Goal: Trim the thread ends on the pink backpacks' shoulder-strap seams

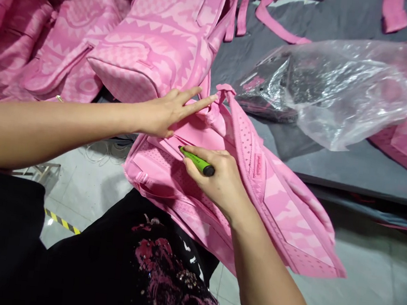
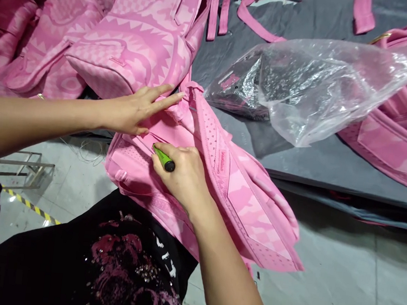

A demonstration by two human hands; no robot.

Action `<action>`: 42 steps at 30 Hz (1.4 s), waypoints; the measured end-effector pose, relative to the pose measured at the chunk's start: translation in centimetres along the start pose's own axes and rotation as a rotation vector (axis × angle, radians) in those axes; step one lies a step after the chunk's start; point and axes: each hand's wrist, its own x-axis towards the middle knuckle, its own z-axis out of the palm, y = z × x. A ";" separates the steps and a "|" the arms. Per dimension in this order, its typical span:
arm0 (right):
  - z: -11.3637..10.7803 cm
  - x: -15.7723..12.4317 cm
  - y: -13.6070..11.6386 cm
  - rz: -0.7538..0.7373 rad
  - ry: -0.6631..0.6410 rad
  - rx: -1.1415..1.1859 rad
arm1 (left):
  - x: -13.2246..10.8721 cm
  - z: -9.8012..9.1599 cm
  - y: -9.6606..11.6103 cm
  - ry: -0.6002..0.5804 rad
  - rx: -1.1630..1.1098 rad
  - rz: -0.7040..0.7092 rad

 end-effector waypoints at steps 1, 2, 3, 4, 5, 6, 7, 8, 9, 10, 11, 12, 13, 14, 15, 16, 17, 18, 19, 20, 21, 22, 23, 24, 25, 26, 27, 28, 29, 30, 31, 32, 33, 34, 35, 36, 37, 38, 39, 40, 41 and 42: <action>-0.1 0.0 -0.1 -0.001 -0.004 0.002 | -0.1 -0.1 -0.1 0.005 -0.010 0.010; -0.3 0.0 -0.2 0.003 -0.007 0.006 | -0.3 -0.1 -0.1 0.008 -0.024 0.015; -0.5 -0.1 -0.3 0.006 -0.014 0.016 | -0.5 -0.2 -0.1 0.011 -0.040 0.014; -0.7 -0.1 -0.4 0.010 -0.025 0.033 | -0.6 -0.3 -0.2 0.015 -0.056 0.009; -0.9 -0.1 -0.4 0.014 -0.040 0.055 | -0.7 -0.4 -0.2 0.021 -0.070 0.003; -1.0 -0.1 -0.4 0.021 -0.056 0.077 | -0.8 -0.4 -0.3 0.024 -0.082 -0.002; -1.1 0.0 -0.4 0.027 -0.071 0.093 | -0.8 -0.4 -0.3 0.024 -0.090 -0.005; -1.1 0.1 -0.3 0.034 -0.082 0.093 | -0.7 -0.4 -0.4 0.021 -0.096 -0.007; -1.0 0.2 -0.1 0.040 -0.075 0.074 | -0.6 -0.4 -0.4 0.018 -0.100 -0.009; -0.8 0.3 0.0 0.043 -0.053 0.037 | -0.4 -0.3 -0.4 0.014 -0.103 -0.014; -0.5 0.3 0.2 0.040 -0.022 -0.011 | -0.4 -0.2 -0.3 0.013 -0.105 -0.019; -0.3 0.4 0.5 0.032 0.015 -0.065 | -0.3 -0.1 -0.1 0.013 -0.106 -0.030; 0.0 0.3 0.7 0.022 0.052 -0.115 | -0.4 0.1 0.1 0.018 -0.108 -0.052; 0.2 0.3 0.9 0.011 0.082 -0.151 | -0.5 0.2 0.3 0.029 -0.110 -0.088; 0.3 0.2 1.0 -0.001 0.100 -0.170 | -0.6 0.3 0.6 0.042 -0.113 -0.135; 0.4 0.1 1.1 -0.010 0.108 -0.174 | -0.8 0.4 0.9 0.055 -0.116 -0.183; 0.4 0.1 1.2 -0.015 0.112 -0.168 | -1.0 0.4 1.1 0.063 -0.120 -0.224; 0.3 0.0 1.2 -0.016 0.112 -0.155 | -1.2 0.4 1.2 0.061 -0.124 -0.253; 0.2 0.0 1.2 -0.011 0.107 -0.141 | -1.3 0.3 1.3 0.047 -0.126 -0.265; 0.1 0.1 1.2 -0.001 0.101 -0.128 | -1.4 0.2 1.2 0.027 -0.126 -0.262; 0.0 0.2 1.2 0.010 0.096 -0.118 | -1.3 0.1 1.1 0.010 -0.123 -0.253; -0.1 0.3 1.2 0.019 0.091 -0.111 | -1.3 0.1 0.8 -0.001 -0.121 -0.238; -0.1 0.4 1.2 0.025 0.089 -0.107 | -1.2 0.1 0.5 -0.004 -0.119 -0.217; -0.1 0.5 1.2 0.028 0.089 -0.107 | -1.1 0.1 0.1 -0.003 -0.119 -0.190; -0.1 0.6 1.1 0.030 0.092 -0.110 | -1.0 0.2 -0.3 0.004 -0.121 -0.162; 0.0 0.6 1.0 0.030 0.097 -0.116 | -0.9 0.3 -0.6 0.008 -0.125 -0.135; 0.1 0.7 0.9 0.030 0.105 -0.126 | -0.9 0.4 -0.9 0.010 -0.128 -0.111; 0.2 0.7 0.8 0.029 0.110 -0.138 | -0.9 0.5 -1.2 0.011 -0.131 -0.094; 0.4 0.7 0.6 0.028 0.116 -0.152 | -1.0 0.6 -1.4 0.012 -0.133 -0.086; 0.5 0.8 0.4 0.028 0.115 -0.167 | -1.1 0.7 -1.5 0.014 -0.134 -0.084; 0.6 0.9 0.2 0.030 0.108 -0.183 | -1.1 0.7 -1.5 0.015 -0.135 -0.086; 0.7 1.0 0.0 0.035 0.095 -0.196 | -1.2 0.7 -1.5 0.014 -0.135 -0.092; 0.8 1.2 -0.1 0.041 0.077 -0.206 | -1.2 0.6 -1.5 0.013 -0.135 -0.102; 0.9 1.5 -0.2 0.048 0.055 -0.209 | -1.3 0.6 -1.4 0.007 -0.135 -0.112; 1.0 1.7 -0.2 0.055 0.032 -0.202 | -1.3 0.5 -1.3 0.001 -0.134 -0.124; 1.2 2.0 -0.1 0.059 0.011 -0.185 | -1.2 0.5 -1.1 -0.006 -0.129 -0.139; 1.3 2.3 0.0 0.058 -0.003 -0.157 | -1.2 0.4 -0.8 -0.012 -0.120 -0.159; 1.5 2.5 0.2 0.050 -0.011 -0.121 | -1.1 0.4 -0.5 -0.018 -0.107 -0.180; 1.7 2.7 0.4 0.040 -0.009 -0.083 | -1.1 0.3 -0.2 -0.026 -0.091 -0.202; 1.9 2.8 0.6 0.032 0.004 -0.050 | -1.0 0.2 0.1 -0.037 -0.073 -0.222; 2.1 2.8 0.8 0.025 0.023 -0.026 | -0.9 0.1 0.4 -0.050 -0.056 -0.243; 2.3 2.8 0.9 0.021 0.044 -0.012 | -0.8 0.0 0.7 -0.063 -0.040 -0.262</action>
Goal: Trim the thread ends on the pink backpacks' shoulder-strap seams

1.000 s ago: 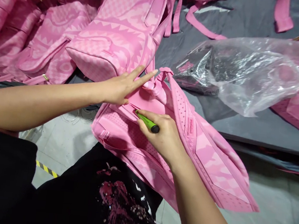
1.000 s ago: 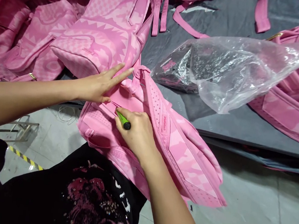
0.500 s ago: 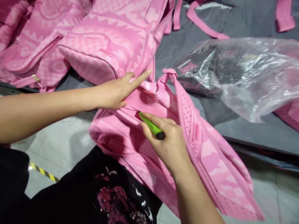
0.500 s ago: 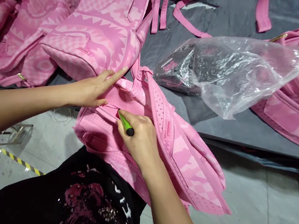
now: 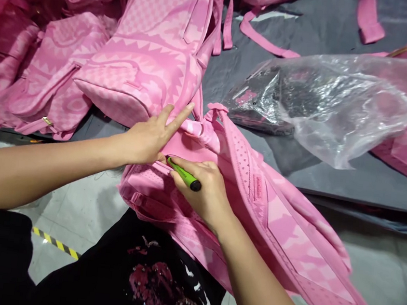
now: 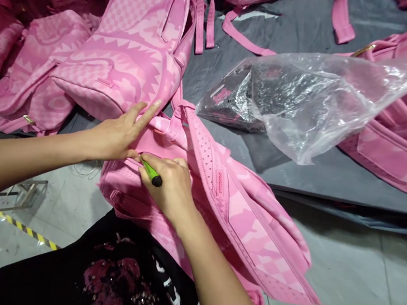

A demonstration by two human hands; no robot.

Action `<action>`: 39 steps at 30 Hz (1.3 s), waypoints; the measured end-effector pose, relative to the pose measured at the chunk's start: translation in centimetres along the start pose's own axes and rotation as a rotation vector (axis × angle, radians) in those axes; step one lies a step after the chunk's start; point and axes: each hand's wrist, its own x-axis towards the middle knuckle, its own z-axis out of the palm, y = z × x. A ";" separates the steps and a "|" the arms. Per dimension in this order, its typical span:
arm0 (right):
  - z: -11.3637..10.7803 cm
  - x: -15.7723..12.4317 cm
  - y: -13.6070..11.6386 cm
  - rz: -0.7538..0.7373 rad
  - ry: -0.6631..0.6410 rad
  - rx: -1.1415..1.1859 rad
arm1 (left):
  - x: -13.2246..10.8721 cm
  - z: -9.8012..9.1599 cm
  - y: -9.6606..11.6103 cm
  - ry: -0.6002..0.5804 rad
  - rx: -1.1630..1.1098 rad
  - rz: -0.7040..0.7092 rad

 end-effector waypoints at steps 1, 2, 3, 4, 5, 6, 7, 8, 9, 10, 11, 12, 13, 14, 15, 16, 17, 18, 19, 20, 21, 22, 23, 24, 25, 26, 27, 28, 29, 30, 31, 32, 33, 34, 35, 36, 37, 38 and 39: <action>0.1 -0.1 0.1 0.000 0.018 0.006 | 0.0 -0.1 0.2 -0.010 0.014 -0.017; 0.1 -0.2 0.2 -0.001 0.035 0.006 | 0.1 -0.2 0.4 -0.021 0.022 -0.028; -0.1 -0.4 0.2 -0.005 0.047 0.001 | 0.1 -0.3 0.4 -0.033 0.021 -0.028; -0.3 -0.6 0.2 -0.010 0.052 -0.008 | 0.2 -0.3 0.3 -0.043 0.009 -0.015; -0.6 -0.8 0.1 -0.013 0.054 -0.024 | 0.2 -0.4 0.2 -0.049 -0.010 0.008; -1.0 -0.9 0.0 -0.011 0.053 -0.044 | 0.3 -0.4 -0.1 -0.049 -0.031 0.037; -1.4 -1.1 0.0 -0.004 0.049 -0.066 | 0.3 -0.3 -0.3 -0.044 -0.051 0.064; -1.7 -1.2 -0.1 0.006 0.042 -0.085 | 0.4 -0.3 -0.5 -0.036 -0.065 0.081; -2.0 -1.2 -0.2 0.017 0.034 -0.098 | 0.4 -0.2 -0.6 -0.028 -0.073 0.088; -2.2 -1.2 -0.3 0.026 0.029 -0.103 | 0.4 -0.2 -0.7 -0.026 -0.077 0.086; -2.2 -1.2 -0.4 0.032 0.026 -0.101 | 0.4 -0.2 -0.7 -0.029 -0.080 0.080; -2.1 -1.1 -0.5 0.037 0.024 -0.094 | 0.4 -0.2 -0.7 -0.036 -0.084 0.071; -2.0 -1.0 -0.5 0.039 0.020 -0.081 | 0.3 -0.3 -0.7 -0.044 -0.088 0.063; -1.7 -0.9 -0.6 0.044 0.014 -0.065 | 0.3 -0.3 -0.6 -0.052 -0.093 0.061; -1.5 -0.8 -0.7 0.049 0.007 -0.047 | 0.3 -0.4 -0.6 -0.058 -0.097 0.065; -1.3 -0.6 -0.8 0.056 -0.003 -0.027 | 0.3 -0.4 -0.6 -0.060 -0.100 0.071; -1.1 -0.5 -0.8 0.060 -0.013 -0.008 | 0.3 -0.4 -0.6 -0.057 -0.101 0.080; -1.0 -0.4 -0.9 0.062 -0.019 0.006 | 0.3 -0.3 -0.6 -0.052 -0.103 0.090; -1.0 -0.4 -1.0 0.062 -0.018 0.013 | 0.4 -0.2 -0.7 -0.046 -0.103 0.099; -0.9 -0.3 -1.0 0.062 -0.013 0.015 | 0.4 -0.1 -0.8 -0.038 -0.102 0.106; -0.9 -0.2 -1.1 0.065 -0.011 0.015 | 0.4 0.0 -0.9 -0.029 -0.100 0.110; -0.9 -0.1 -1.2 0.072 -0.011 0.014 | 0.5 0.2 -1.0 -0.020 -0.098 0.115; -0.8 0.0 -1.3 0.080 -0.017 0.014 | 0.5 0.3 -1.1 -0.009 -0.096 0.119; -0.7 0.1 -1.5 0.086 -0.029 0.014 | 0.5 0.5 -1.2 0.003 -0.094 0.123; -0.6 0.1 -1.6 0.086 -0.040 0.008 | 0.5 0.7 -1.2 0.014 -0.091 0.126; -0.5 0.2 -1.6 0.082 -0.039 -0.007 | 0.6 0.8 -1.3 0.023 -0.089 0.127; -0.4 0.2 -1.7 0.077 -0.026 -0.029 | 0.6 1.0 -1.3 0.027 -0.086 0.125; -0.3 0.2 -1.7 0.072 -0.005 -0.050 | 0.7 1.1 -1.3 0.030 -0.082 0.118; -0.2 0.2 -1.7 0.069 0.015 -0.065 | 0.7 1.2 -1.2 0.031 -0.075 0.108; -0.2 0.1 -1.7 0.065 0.026 -0.068 | 0.8 1.3 -1.2 0.033 -0.067 0.094; -0.1 0.0 -1.6 0.063 0.031 -0.061 | 0.8 1.4 -1.1 0.035 -0.059 0.078; 0.0 0.0 -1.6 0.065 0.029 -0.052 | 0.8 1.4 -1.1 0.035 -0.052 0.062; 0.0 -0.1 -1.5 0.072 0.031 -0.053 | 0.8 1.3 -1.0 0.030 -0.049 0.052; 0.1 -0.1 -1.5 0.084 0.043 -0.063 | 0.8 1.2 -0.9 0.020 -0.050 0.048; 0.1 -0.1 -1.6 0.095 0.057 -0.073 | 0.7 1.0 -0.8 0.006 -0.055 0.050; 0.2 -0.1 -1.6 0.102 0.066 -0.074 | 0.6 0.8 -0.8 -0.008 -0.063 0.051; 0.3 -0.1 -1.7 0.103 0.063 -0.069 | 0.6 0.6 -0.7 -0.020 -0.073 0.053; 0.3 -0.1 -1.8 0.100 0.053 -0.061 | 0.5 0.4 -0.7 -0.026 -0.083 0.054; 0.4 -0.1 -1.8 0.098 0.044 -0.058 | 0.4 0.3 -0.7 -0.027 -0.091 0.054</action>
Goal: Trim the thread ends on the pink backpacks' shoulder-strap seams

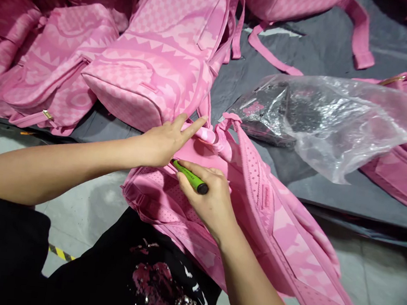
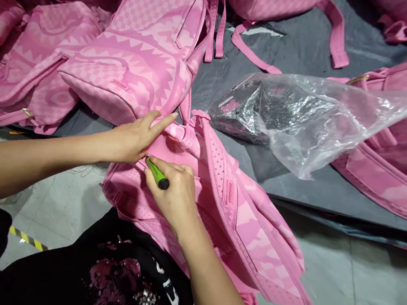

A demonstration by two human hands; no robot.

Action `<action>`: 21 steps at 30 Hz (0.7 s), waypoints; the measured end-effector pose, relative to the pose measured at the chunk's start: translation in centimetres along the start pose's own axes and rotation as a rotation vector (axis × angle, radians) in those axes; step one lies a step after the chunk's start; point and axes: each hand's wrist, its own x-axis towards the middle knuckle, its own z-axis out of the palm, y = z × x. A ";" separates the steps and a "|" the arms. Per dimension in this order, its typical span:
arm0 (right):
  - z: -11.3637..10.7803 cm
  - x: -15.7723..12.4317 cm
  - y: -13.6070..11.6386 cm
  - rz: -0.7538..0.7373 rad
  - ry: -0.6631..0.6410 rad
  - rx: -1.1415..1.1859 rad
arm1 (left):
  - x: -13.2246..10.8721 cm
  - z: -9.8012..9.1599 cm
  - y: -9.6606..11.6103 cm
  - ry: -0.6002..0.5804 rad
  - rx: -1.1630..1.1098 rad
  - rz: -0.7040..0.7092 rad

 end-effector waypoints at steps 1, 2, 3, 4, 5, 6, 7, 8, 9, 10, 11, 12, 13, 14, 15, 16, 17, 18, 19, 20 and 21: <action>0.0 0.0 -0.1 0.002 0.000 -0.008 | -0.1 0.0 0.0 0.001 -0.005 0.000; 0.1 0.0 -0.1 0.009 0.012 -0.025 | -0.1 0.0 0.0 0.003 -0.008 0.004; 0.1 -0.1 -0.2 0.017 0.028 -0.042 | -0.1 0.0 0.0 0.007 -0.011 0.009; 0.1 -0.1 -0.2 0.024 0.034 -0.046 | -0.2 0.1 0.0 0.014 -0.012 0.015; 0.0 -0.1 -0.2 0.027 0.026 -0.037 | -0.2 0.2 -0.1 0.021 -0.013 0.018; 0.0 -0.2 -0.2 0.031 0.010 -0.024 | -0.2 0.3 -0.1 0.028 -0.012 0.020; 0.0 -0.2 -0.2 0.037 -0.001 -0.013 | -0.2 0.3 -0.1 0.032 -0.011 0.019; -0.1 -0.2 -0.2 0.045 0.000 -0.009 | -0.2 0.3 -0.1 0.032 -0.009 0.017; -0.1 -0.1 -0.2 0.054 0.010 -0.012 | -0.2 0.3 0.0 0.029 -0.006 0.014; -0.1 -0.1 -0.3 0.061 0.022 -0.017 | -0.2 0.2 0.0 0.023 -0.004 0.012; -0.1 -0.1 -0.3 0.064 0.027 -0.019 | -0.2 0.2 0.0 0.016 -0.003 0.011; -0.1 -0.1 -0.4 0.063 0.022 -0.018 | -0.2 0.1 0.0 0.012 -0.002 0.011; -0.1 -0.2 -0.5 0.061 0.012 -0.017 | -0.2 0.1 0.0 0.011 0.002 0.011; -0.1 -0.2 -0.5 0.061 0.007 -0.020 | -0.2 0.1 0.0 0.011 0.007 0.012; -0.1 -0.2 -0.5 0.062 0.013 -0.026 | -0.2 0.2 0.0 0.014 0.014 0.010; -0.1 -0.3 -0.5 0.065 0.027 -0.032 | -0.2 0.2 -0.1 0.017 0.018 0.010; -0.1 -0.3 -0.4 0.065 0.037 -0.031 | -0.1 0.3 -0.1 0.019 0.021 0.008; -0.1 -0.2 -0.3 0.061 0.034 -0.024 | -0.1 0.4 -0.1 0.021 0.021 0.004; 0.0 -0.2 -0.1 0.055 0.020 -0.011 | -0.1 0.4 -0.1 0.022 0.019 0.001; 0.1 -0.1 -0.1 0.052 0.002 -0.001 | -0.2 0.5 -0.2 0.022 0.018 0.000; 0.3 0.0 -0.1 0.055 -0.007 0.001 | -0.3 0.5 -0.2 0.030 0.017 0.005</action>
